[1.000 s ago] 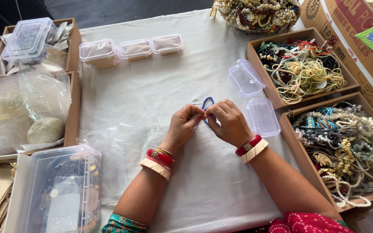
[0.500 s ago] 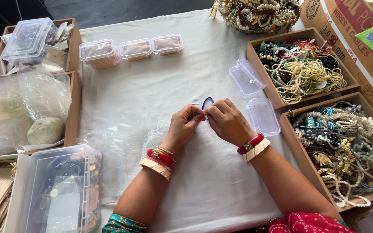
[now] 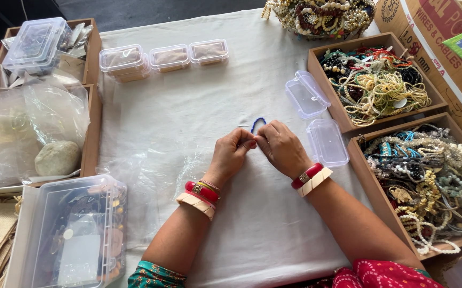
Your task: The person handles a blue beaded bracelet, placing it into a small plastic bag and then into a beige cloth pouch. They place the pouch into a clear plastic container and close it. The person then handles a red beaded bracelet, placing it into a plastic bag and then into a beige cloth pouch.
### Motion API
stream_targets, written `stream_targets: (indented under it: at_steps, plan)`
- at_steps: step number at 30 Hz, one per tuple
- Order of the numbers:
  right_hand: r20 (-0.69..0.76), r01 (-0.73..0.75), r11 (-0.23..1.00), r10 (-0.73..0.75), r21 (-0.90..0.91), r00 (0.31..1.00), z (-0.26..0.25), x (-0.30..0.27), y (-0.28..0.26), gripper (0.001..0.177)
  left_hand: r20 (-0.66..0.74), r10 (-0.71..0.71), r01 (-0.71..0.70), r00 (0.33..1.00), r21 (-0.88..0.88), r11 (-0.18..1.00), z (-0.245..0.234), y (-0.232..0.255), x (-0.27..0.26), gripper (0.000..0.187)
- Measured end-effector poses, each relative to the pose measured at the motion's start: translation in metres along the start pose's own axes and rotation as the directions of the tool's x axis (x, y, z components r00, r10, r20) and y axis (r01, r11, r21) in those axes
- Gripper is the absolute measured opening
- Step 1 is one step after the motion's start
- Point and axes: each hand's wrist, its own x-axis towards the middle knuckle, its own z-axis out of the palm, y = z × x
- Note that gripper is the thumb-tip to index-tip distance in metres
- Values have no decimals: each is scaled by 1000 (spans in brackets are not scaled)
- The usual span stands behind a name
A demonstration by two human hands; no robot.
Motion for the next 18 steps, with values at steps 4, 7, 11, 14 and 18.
stream_targets:
  at_steps: [4, 7, 11, 14, 18]
  plan:
    - [71, -134, 969, 122, 206, 990, 2, 2, 1, 12, -25, -34, 34, 999, -20, 999, -1, -6, 3, 7]
    - [48, -176, 930, 169, 322, 984, 3, 1, 1, 11, -20, -61, 59, 998, -90, 994, -1, -8, 4, 7]
    - [-6, -134, 942, 143, 307, 990, 3, 0, 1, 11, -8, -61, 59, 998, -122, 991, -3, 2, 3, 10]
    - [-23, -115, 944, 128, 311, 991, 2, 1, 2, 11, 11, -52, 53, 999, -95, 994, -3, 1, 4, 11]
    - [-13, -95, 947, 104, 306, 994, 1, 2, 2, 9, 65, -22, 32, 998, -156, 987, -5, -13, 5, 12]
